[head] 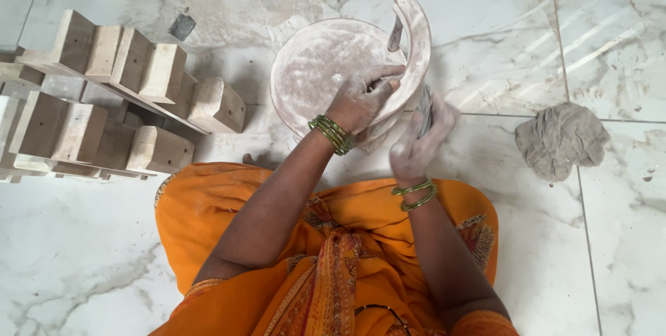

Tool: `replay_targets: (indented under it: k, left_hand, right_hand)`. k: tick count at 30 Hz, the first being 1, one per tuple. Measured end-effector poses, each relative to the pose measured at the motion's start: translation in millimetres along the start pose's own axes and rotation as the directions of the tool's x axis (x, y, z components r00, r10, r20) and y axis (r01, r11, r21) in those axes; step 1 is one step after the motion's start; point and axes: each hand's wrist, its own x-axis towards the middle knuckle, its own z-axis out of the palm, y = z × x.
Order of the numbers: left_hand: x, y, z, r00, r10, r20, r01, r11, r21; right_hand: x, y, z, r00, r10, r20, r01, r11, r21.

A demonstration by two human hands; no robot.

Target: The person sits on the floor and works clay slurry over a round wooden chair-shaped form, rubbing and smoothing the wet clay coating across the seat surface and around the curved backrest by hand. They occasionally reposition the form and press the clay coating into the edges and legs.

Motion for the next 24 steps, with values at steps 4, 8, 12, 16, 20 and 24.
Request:
replay_targets:
  k: [4, 8, 12, 16, 20, 24]
  left_hand:
    - [1.9, 4.6, -3.2, 1.000, -0.020, 0.007, 0.019, 0.998, 0.067]
    - [-0.3, 7.2, -3.8, 0.997, 0.076, 0.009, -0.077, 0.991, 0.108]
    - [-2.8, 10.3, -11.3, 0.996, 0.069, 0.051, -0.083, 0.924, 0.374]
    - [-3.7, 12.6, -38.7, 0.959, -0.009, 0.282, -0.109, 0.911, 0.397]
    - [-11.8, 12.2, -58.6, 0.921, 0.060, 0.385, -0.198, 0.923, 0.330]
    - [-12.4, 16.4, -57.7, 0.923, -0.048, 0.382, -0.131, 0.894, 0.429]
  right_hand:
    - [-9.8, -19.5, -9.9, 0.939, 0.251, 0.237, -0.333, 0.839, 0.430]
    - [-29.3, -42.5, -13.9, 0.923, 0.004, 0.384, -0.193, 0.870, 0.453]
    - [-11.0, -16.9, -8.2, 0.982, -0.186, 0.037, 0.180, 0.977, 0.118]
    - [22.9, 23.2, -27.1, 0.957, 0.288, 0.040, -0.291, 0.939, 0.185]
    - [53.8, 56.4, -21.1, 0.553, 0.782, 0.286, -0.811, 0.426, 0.401]
    - [67.4, 67.7, 1.4, 0.805, 0.533, 0.261, -0.592, 0.696, 0.407]
